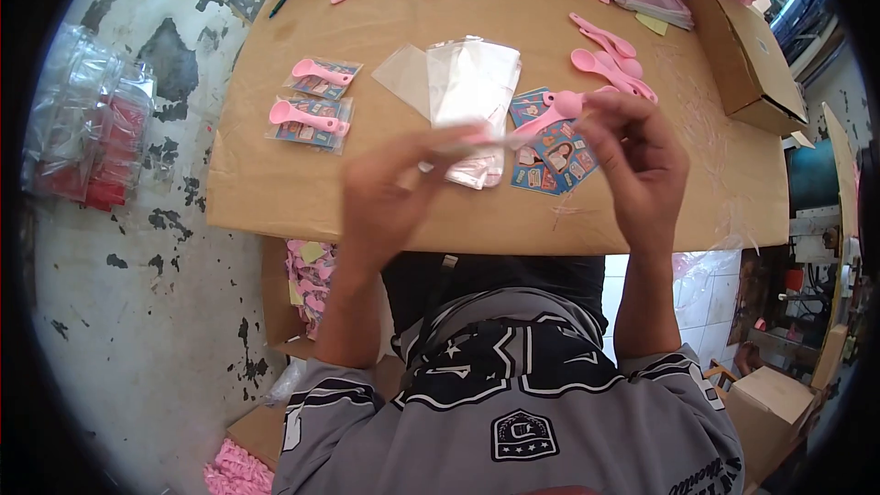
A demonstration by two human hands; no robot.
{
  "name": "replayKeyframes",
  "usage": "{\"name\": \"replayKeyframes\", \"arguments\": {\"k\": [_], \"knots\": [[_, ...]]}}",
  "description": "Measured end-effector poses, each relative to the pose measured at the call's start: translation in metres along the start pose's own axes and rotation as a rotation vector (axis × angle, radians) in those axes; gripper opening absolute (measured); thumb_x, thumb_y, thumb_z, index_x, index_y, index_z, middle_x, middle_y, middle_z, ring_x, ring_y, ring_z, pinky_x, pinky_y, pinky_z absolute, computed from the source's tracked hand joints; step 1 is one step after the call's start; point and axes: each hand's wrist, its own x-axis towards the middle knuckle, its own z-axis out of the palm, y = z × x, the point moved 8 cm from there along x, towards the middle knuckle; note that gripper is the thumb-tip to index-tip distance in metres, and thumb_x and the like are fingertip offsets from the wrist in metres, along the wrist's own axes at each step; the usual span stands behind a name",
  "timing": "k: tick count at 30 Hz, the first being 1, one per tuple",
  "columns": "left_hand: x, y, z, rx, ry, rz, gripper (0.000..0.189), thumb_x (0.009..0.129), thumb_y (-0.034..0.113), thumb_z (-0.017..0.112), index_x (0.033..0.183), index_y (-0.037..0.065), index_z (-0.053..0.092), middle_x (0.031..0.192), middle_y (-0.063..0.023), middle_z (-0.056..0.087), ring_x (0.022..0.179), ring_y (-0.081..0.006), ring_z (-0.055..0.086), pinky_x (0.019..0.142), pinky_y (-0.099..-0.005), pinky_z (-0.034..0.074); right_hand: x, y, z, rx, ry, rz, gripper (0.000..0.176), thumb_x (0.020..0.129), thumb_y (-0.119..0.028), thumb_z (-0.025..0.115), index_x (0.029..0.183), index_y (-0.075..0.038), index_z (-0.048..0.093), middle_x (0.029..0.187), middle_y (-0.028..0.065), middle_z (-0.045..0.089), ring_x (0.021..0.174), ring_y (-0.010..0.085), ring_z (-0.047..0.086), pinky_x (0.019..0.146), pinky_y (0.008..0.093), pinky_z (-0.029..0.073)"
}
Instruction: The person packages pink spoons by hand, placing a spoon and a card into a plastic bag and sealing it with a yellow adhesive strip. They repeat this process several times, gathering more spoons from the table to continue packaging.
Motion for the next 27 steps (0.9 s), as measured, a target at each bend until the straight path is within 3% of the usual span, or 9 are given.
{"name": "replayKeyframes", "arguments": {"k": [2, 7, 10, 11, 13, 18, 19, 24, 27], "knots": [[0.005, -0.002, -0.044, 0.197, 0.199, 0.064, 0.029, 0.098, -0.005, 0.067, 0.125, 0.001, 0.075, 0.125, -0.0118, 0.078, 0.117, -0.0232, 0.074, 0.094, -0.0327, 0.059, 0.003, 0.005, -0.022, -0.033, 0.154, -0.027, 0.02, 0.101, -0.006, 0.072, 0.12, -0.001, 0.072, 0.099, 0.0001, 0.072, 0.085, 0.0036, 0.064, 0.071, 0.0195, 0.047], [0.007, -0.037, -0.114, 0.656, 0.356, -0.202, 0.035, 0.099, 0.001, 0.067, 0.133, 0.007, 0.072, 0.128, -0.0119, 0.076, 0.129, -0.0204, 0.066, 0.094, -0.0335, 0.056, -0.001, 0.014, -0.049, -0.516, 0.147, 0.028, 0.017, 0.099, -0.011, 0.073, 0.115, -0.004, 0.073, 0.098, 0.0029, 0.073, 0.082, 0.011, 0.065, 0.069, 0.0263, 0.047], [0.005, -0.047, -0.098, 0.406, 0.343, -0.21, 0.033, 0.098, 0.006, 0.07, 0.131, 0.008, 0.071, 0.111, -0.0096, 0.077, 0.109, -0.0176, 0.071, 0.083, -0.0313, 0.055, -0.005, 0.027, -0.038, -0.596, 0.088, -0.01, 0.017, 0.096, -0.012, 0.074, 0.112, -0.005, 0.073, 0.102, 0.0072, 0.071, 0.086, 0.0212, 0.067, 0.073, 0.0352, 0.051], [-0.002, -0.058, -0.08, 0.349, 0.318, -0.374, 0.026, 0.098, 0.011, 0.072, 0.124, 0.006, 0.072, 0.099, -0.0072, 0.074, 0.091, -0.0141, 0.068, 0.076, -0.0308, 0.051, -0.006, 0.031, -0.025, -0.593, 0.033, -0.051, 0.017, 0.095, -0.013, 0.074, 0.111, -0.005, 0.073, 0.103, 0.0084, 0.07, 0.087, 0.0244, 0.067, 0.075, 0.0386, 0.052], [0.002, -0.061, -0.037, 0.407, 0.075, -0.432, 0.032, 0.098, 0.016, 0.075, 0.128, 0.005, 0.07, 0.098, -0.0049, 0.074, 0.085, -0.0108, 0.063, 0.077, -0.0301, 0.051, -0.007, 0.032, -0.005, -0.633, -0.053, -0.059, 0.021, 0.094, -0.016, 0.075, 0.111, -0.005, 0.072, 0.107, 0.01, 0.067, 0.092, 0.0287, 0.067, 0.078, 0.0438, 0.053], [0.018, -0.035, 0.027, 0.58, 0.001, -0.09, 0.023, 0.089, 0.02, 0.083, 0.103, 0.004, 0.072, 0.093, -0.0104, 0.065, 0.087, -0.0277, 0.064, 0.079, -0.0418, 0.051, -0.011, 0.037, 0.005, -0.909, -0.054, 0.082, 0.041, 0.091, -0.025, 0.079, 0.124, -0.005, 0.063, 0.115, 0.0124, 0.061, 0.103, 0.0334, 0.062, 0.085, 0.0466, 0.053], [0.017, -0.038, 0.031, 0.581, -0.04, -0.124, 0.02, 0.088, 0.018, 0.082, 0.096, 0.003, 0.072, 0.098, -0.0102, 0.064, 0.092, -0.0302, 0.064, 0.082, -0.0449, 0.05, -0.012, 0.038, 0.006, -0.923, -0.055, 0.074, 0.045, 0.091, -0.026, 0.08, 0.126, -0.005, 0.061, 0.116, 0.013, 0.061, 0.104, 0.0343, 0.062, 0.085, 0.0466, 0.053], [0.015, -0.046, 0.03, 0.477, -0.022, -0.127, 0.011, 0.091, 0.01, 0.078, 0.097, 0.003, 0.072, 0.094, -0.0093, 0.066, 0.088, -0.0289, 0.063, 0.078, -0.0424, 0.05, -0.014, 0.045, -0.003, -0.885, -0.078, 0.179, 0.054, 0.087, -0.022, 0.083, 0.132, -0.006, 0.057, 0.118, 0.0146, 0.061, 0.106, 0.0354, 0.061, 0.09, 0.0468, 0.052], [0.016, -0.031, 0.023, 0.398, 0.049, -0.115, 0.008, 0.094, 0.007, 0.076, 0.1, 0.002, 0.074, 0.093, -0.009, 0.068, 0.083, -0.0245, 0.065, 0.069, -0.0384, 0.051, -0.011, 0.048, -0.01, -0.668, -0.068, 0.203, 0.05, 0.088, -0.015, 0.082, 0.13, -0.006, 0.058, 0.106, 0.0136, 0.064, 0.093, 0.0327, 0.063, 0.083, 0.0449, 0.052]]}}
